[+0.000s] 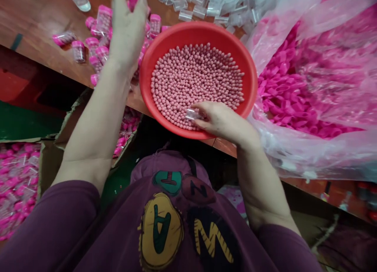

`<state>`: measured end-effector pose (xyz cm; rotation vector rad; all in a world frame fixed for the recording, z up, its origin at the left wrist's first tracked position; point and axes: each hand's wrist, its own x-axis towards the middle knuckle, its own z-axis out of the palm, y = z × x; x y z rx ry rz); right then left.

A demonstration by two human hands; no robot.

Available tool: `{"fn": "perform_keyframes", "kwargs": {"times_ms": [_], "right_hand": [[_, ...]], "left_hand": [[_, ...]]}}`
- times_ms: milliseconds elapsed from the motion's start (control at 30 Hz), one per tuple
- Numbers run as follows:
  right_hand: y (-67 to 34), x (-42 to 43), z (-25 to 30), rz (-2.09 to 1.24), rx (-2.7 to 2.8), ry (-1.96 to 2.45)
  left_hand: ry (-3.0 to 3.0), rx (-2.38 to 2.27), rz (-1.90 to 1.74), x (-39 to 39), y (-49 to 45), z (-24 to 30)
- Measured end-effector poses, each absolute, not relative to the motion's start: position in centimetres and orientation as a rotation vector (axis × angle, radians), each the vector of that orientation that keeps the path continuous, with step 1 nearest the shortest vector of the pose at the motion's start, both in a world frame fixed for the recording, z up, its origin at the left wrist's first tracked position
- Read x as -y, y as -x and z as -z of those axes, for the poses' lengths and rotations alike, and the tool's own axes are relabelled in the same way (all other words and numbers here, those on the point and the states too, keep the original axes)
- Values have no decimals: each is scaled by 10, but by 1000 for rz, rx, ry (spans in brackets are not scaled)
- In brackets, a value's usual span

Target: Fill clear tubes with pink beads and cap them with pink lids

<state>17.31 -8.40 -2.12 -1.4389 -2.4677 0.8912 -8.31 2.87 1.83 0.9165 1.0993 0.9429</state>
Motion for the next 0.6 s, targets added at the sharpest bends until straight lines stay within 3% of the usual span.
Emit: {"fn": "perform_keyframes", "kwargs": {"times_ms": [233, 467, 600], "right_hand": [[-161, 69, 45, -721, 1832, 1571], [-155, 95, 15, -908, 2013, 1419], [-166, 96, 16, -710, 2223, 1263]], "left_hand": [[-1011, -1101, -838, 44, 8, 1], [-834, -1141, -909, 40, 0, 7], [-798, -1141, -948, 33, -4, -2]]}}
